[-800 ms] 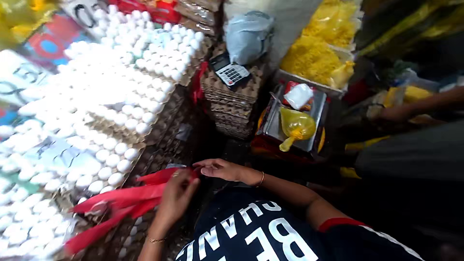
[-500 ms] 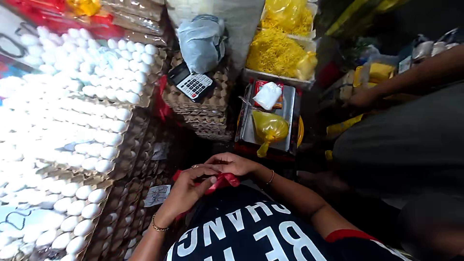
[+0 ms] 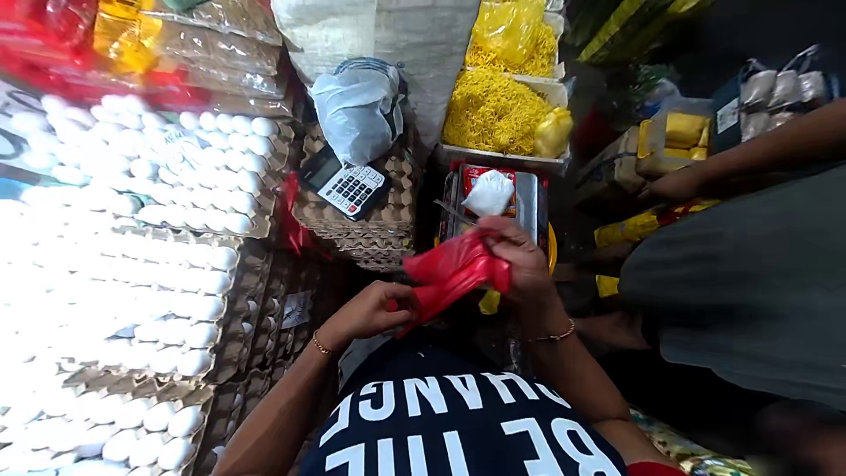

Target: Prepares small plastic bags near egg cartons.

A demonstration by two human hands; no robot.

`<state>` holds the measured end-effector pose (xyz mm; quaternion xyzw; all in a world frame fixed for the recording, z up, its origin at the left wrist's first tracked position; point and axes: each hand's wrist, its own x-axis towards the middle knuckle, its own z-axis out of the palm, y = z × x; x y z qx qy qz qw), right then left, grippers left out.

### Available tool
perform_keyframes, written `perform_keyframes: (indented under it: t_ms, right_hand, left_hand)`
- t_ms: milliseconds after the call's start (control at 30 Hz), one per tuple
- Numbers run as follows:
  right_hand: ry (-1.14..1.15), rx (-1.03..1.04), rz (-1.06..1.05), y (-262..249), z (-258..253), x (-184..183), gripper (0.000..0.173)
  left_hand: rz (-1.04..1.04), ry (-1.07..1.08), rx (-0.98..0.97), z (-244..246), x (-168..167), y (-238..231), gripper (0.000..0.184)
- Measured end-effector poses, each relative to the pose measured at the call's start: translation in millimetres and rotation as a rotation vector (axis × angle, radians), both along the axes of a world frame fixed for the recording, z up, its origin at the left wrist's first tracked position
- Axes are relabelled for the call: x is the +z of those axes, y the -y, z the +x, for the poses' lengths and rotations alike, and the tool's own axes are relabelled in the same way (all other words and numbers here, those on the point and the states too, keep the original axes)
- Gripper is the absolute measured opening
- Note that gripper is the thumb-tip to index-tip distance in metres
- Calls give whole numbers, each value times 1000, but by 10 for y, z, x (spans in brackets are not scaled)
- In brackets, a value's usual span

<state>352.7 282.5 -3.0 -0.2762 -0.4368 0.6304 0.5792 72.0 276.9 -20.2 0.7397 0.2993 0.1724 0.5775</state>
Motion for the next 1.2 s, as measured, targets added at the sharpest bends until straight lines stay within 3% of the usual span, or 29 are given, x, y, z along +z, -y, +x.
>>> perform_keyframes:
  t_ms: [133, 300, 367, 433, 500, 667, 733, 833, 933, 1033, 1133, 1200]
  right_hand:
    - [55, -218, -29, -134, -101, 114, 35]
    - [175, 60, 130, -307, -854, 137, 28]
    - [126, 109, 191, -392, -1079, 244, 29]
    - [95, 26, 209, -466, -1153, 363, 28]
    - [116, -75, 237, -560, -1095, 460, 26]
    - [250, -233, 174, -790, -1043, 453, 30]
    - [362, -229, 149, -888, -1120, 356, 31]
    - [502, -180, 182, -997, -1269, 181, 35]
    - [585, -133, 216, -1052, -1406, 80, 34]
    - [604, -119, 196, -1049, -1435, -7, 34]
    - [633, -148, 154, -1024, -1414, -100, 35]
    - [657, -157, 129, -1004, -1415, -157, 35]
  left_hand:
    - [120, 92, 103, -226, 18, -426, 28]
    - [48, 108, 139, -336, 175, -786, 81]
    - [73, 166, 96, -384, 214, -901, 65]
    - [92, 239, 30, -472, 193, -1006, 38]
    - [70, 263, 20, -580, 155, -1078, 28]
    - [184, 57, 297, -1020, 331, -1321, 21]
    - [329, 29, 462, -1335, 479, -1605, 23]
    - [384, -36, 752, -1951, 693, -2129, 25]
    - [317, -285, 1016, -2672, 746, -2480, 30]
    - [181, -510, 1151, -3305, 528, -2595, 34]
    - [85, -665, 1244, -3677, 345, -2521, 32]
    - [24, -677, 1306, -3811, 298, -2421, 40]
